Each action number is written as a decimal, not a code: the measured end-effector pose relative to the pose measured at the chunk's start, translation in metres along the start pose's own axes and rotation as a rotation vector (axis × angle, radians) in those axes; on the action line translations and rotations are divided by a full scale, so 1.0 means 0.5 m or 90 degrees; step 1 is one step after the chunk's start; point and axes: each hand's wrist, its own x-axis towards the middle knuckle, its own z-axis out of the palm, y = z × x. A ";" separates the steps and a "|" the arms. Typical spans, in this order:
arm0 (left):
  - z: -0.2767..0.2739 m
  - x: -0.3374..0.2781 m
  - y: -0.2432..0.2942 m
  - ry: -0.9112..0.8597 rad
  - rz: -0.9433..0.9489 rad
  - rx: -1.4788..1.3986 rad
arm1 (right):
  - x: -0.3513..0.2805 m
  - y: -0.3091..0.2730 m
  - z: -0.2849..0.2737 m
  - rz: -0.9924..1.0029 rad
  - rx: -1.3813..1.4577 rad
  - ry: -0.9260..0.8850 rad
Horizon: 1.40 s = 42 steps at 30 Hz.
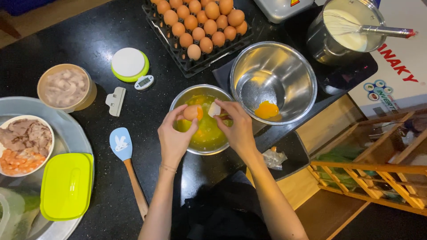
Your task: Separate egg yolks from egg whites into different bowls.
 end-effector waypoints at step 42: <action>-0.127 0.065 0.087 -0.212 0.115 -0.023 | 0.121 0.018 -0.144 0.193 0.413 -0.136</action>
